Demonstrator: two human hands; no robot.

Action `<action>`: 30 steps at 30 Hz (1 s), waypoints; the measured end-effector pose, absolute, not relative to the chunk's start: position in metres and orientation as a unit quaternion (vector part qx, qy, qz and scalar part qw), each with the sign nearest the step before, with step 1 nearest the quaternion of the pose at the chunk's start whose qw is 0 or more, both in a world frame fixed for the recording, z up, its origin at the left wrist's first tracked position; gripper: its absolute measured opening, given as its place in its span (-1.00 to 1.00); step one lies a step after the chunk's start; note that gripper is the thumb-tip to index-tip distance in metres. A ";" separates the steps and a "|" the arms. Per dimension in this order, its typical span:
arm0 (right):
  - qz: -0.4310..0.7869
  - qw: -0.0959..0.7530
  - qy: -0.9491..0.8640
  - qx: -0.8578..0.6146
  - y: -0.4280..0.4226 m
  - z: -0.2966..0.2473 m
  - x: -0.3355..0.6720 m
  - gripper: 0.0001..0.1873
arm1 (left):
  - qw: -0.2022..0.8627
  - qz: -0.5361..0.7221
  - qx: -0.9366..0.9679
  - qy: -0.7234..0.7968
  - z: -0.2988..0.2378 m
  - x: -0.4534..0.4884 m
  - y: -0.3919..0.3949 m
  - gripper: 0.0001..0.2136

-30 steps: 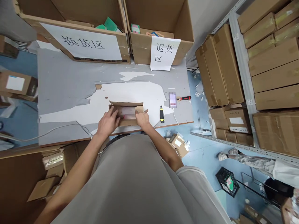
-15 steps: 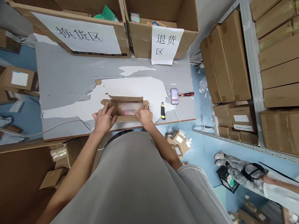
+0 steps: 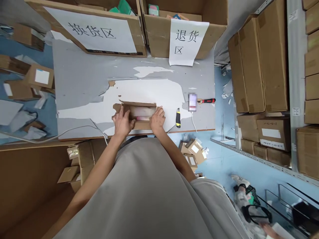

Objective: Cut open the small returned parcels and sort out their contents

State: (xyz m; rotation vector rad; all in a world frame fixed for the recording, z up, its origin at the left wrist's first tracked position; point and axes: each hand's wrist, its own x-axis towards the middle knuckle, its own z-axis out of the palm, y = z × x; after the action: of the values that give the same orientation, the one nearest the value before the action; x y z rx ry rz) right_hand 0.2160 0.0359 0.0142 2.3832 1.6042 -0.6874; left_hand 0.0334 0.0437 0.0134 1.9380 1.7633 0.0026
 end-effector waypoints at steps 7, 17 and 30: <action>-0.208 0.064 0.579 0.786 0.035 0.015 0.217 0.08 | 0.310 -0.018 0.715 0.626 0.006 0.058 0.041 -0.42; -0.298 -0.052 0.631 0.714 0.024 0.014 0.281 -0.40 | 0.510 0.022 0.636 0.579 -0.018 0.102 0.057 -0.56; -0.304 -0.130 0.650 0.684 0.018 -0.012 0.303 -0.53 | 0.488 0.050 0.622 0.610 0.001 0.094 0.042 -0.38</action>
State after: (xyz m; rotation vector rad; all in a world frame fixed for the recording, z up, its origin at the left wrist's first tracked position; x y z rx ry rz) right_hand 0.3026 0.0180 -0.0124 2.3474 2.2324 -1.0419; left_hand 0.0944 0.0422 0.0007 1.5122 1.4840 0.1228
